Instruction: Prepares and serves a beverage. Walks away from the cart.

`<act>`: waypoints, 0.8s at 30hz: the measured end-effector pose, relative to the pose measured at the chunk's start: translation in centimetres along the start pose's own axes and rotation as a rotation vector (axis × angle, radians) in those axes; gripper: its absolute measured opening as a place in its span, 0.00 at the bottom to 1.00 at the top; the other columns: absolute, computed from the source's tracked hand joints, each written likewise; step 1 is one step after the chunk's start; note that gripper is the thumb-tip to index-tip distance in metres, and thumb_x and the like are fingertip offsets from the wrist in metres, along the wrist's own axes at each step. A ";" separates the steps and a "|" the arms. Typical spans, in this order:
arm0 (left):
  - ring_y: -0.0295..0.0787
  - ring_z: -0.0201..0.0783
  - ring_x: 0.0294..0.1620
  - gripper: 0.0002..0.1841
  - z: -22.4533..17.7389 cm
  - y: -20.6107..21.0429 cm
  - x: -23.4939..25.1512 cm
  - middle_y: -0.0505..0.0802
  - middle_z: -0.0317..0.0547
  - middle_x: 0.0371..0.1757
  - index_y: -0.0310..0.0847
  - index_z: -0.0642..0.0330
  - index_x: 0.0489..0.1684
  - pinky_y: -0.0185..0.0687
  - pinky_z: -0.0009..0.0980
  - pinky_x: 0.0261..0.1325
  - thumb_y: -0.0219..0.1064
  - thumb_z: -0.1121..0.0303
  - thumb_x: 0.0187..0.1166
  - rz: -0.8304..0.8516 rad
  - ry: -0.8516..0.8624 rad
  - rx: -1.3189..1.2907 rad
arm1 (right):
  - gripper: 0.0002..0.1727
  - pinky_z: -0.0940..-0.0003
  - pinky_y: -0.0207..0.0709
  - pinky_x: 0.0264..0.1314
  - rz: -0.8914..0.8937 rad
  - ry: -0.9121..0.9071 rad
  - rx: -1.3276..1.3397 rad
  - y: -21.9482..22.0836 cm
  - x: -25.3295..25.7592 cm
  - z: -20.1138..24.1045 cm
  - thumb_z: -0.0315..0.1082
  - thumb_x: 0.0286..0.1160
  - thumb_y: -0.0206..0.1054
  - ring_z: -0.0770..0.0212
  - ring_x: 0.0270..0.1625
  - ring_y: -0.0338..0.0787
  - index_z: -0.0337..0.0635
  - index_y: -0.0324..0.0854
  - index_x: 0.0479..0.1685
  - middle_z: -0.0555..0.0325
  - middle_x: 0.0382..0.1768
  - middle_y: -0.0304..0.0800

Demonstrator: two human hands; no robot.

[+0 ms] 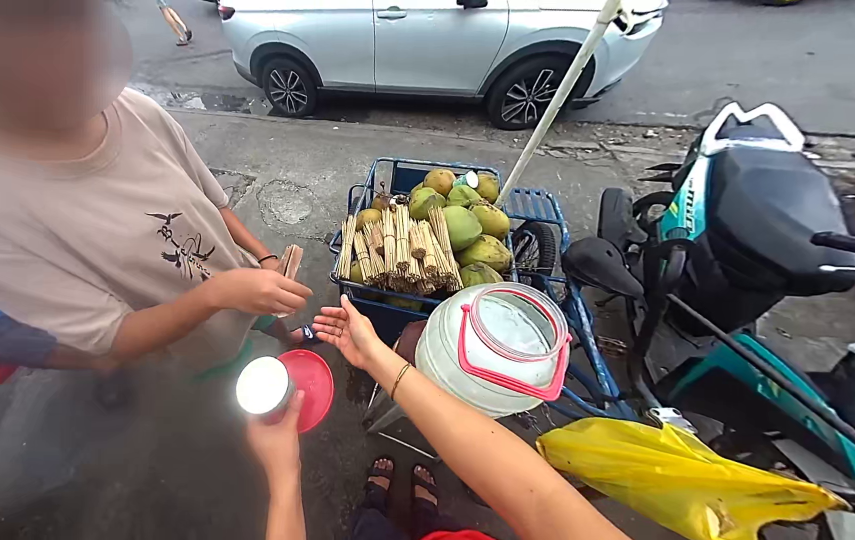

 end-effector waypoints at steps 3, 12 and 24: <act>0.90 0.26 0.55 0.37 0.3 -1.0 0.1 0.92 0.48 0.54 0.71 0.76 0.66 0.86 0.23 0.62 0.82 0.76 0.51 -0.020 -0.002 -0.002 | 0.39 0.61 0.85 0.57 0.105 -0.018 0.114 2.5 -0.3 0.6 0.57 0.96 0.30 0.54 0.52 0.91 0.29 0.71 0.71 0.42 0.53 0.88; 0.92 0.26 0.52 0.35 0.9 -2.0 1.3 0.92 0.48 0.51 0.72 0.76 0.64 0.88 0.24 0.59 0.82 0.78 0.51 -0.039 0.008 -0.015 | 0.34 0.63 0.90 0.50 0.097 0.068 0.178 2.9 -1.7 -0.3 0.52 0.97 0.36 0.52 0.43 0.96 0.27 0.74 0.59 0.40 0.43 0.92; 0.83 0.38 0.67 0.49 0.9 -0.8 2.6 0.83 0.62 0.67 0.60 0.82 0.76 0.79 0.32 0.73 0.85 0.78 0.48 -0.035 0.026 -0.073 | 0.29 0.76 0.79 0.29 -0.102 0.122 -0.161 -10.7 -8.4 -5.0 0.48 0.98 0.37 0.68 0.23 0.83 0.37 0.82 0.48 0.61 0.23 0.86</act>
Point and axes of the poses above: each hand's wrist, its own x-axis towards the middle knuckle, its own y-axis out of the palm, z = x × y, the point moved 10 cm from there along x, towards the middle knuckle
